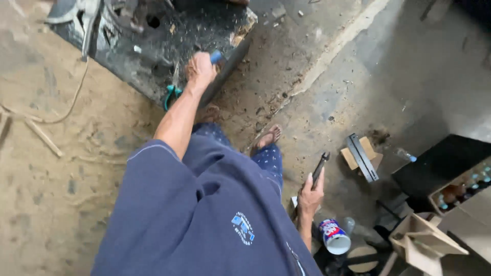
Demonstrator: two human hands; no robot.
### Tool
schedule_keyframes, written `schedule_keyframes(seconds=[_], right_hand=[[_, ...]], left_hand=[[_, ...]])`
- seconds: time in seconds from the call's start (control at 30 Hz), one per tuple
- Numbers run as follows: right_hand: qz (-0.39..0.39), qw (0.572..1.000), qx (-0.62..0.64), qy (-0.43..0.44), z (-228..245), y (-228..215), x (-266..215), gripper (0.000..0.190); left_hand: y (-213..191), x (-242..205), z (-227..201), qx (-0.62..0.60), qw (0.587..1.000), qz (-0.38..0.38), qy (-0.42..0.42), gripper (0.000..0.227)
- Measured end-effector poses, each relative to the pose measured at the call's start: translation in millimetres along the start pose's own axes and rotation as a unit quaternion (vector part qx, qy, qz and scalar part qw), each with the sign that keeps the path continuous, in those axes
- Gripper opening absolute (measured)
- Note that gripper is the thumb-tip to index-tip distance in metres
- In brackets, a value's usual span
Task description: A person uses a hammer, punch, and pliers to secure metal components onto a wooden workpiece in a workshop setting.
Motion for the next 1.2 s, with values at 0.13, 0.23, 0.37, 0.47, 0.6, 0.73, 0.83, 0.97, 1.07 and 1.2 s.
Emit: schedule_keyframes(seconds=[0.13,0.23,0.37,0.47,0.6,0.73,0.83,0.97,1.07,1.2], right_hand=[[0.035,0.996,-0.050,-0.069,-6.8,-73.8,79.6,0.061],[0.029,0.988,-0.078,-0.130,-2.0,-114.8,142.0,0.058],[0.033,0.982,-0.059,-0.176,60.4,-116.2,212.8,0.057],[0.040,0.980,-0.047,-0.188,109.2,-87.9,244.4,0.055],[0.134,0.970,0.062,-0.193,116.3,-23.1,294.8,0.044],[0.234,0.947,0.052,-0.214,202.5,35.3,237.1,0.044],[0.317,0.901,-0.149,-0.257,260.0,55.3,204.0,0.059],[0.397,0.835,-0.199,-0.326,294.2,68.2,197.4,0.058],[0.423,0.814,-0.216,-0.334,318.4,75.7,206.3,0.058],[0.485,0.755,-0.224,-0.380,333.5,87.0,245.0,0.059]], left_hand=[[-29.5,18.3,24.9,-0.090,0.970,-0.203,-0.100,0.010],[-75.0,-22.5,37.9,-0.072,0.952,-0.278,-0.109,0.024],[-63.3,-77.4,63.5,0.013,0.961,-0.235,-0.146,0.016],[-39.5,-122.8,58.5,-0.092,0.966,-0.190,-0.147,0.017],[13.2,-133.3,29.6,-0.287,0.935,-0.174,-0.116,0.040],[-13.8,-100.6,11.9,-0.460,0.859,-0.154,-0.163,0.064],[-47.7,-69.0,11.9,-0.528,0.815,-0.240,-0.018,0.031],[-37.7,-15.7,3.1,-0.574,0.768,-0.283,-0.011,0.033],[-40.4,5.6,-6.0,-0.648,0.692,-0.316,-0.013,0.030],[-23.0,20.1,-6.1,-0.721,0.622,-0.304,-0.036,0.027]])
Point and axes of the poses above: each hand's wrist, its own x-axis towards the middle knuckle, its own y-axis out of the palm, z = x × y, the point moved 1 cm from there along x, towards the middle knuckle, and after that the axes turned 11 degrees about x, right-handed, at the moved point
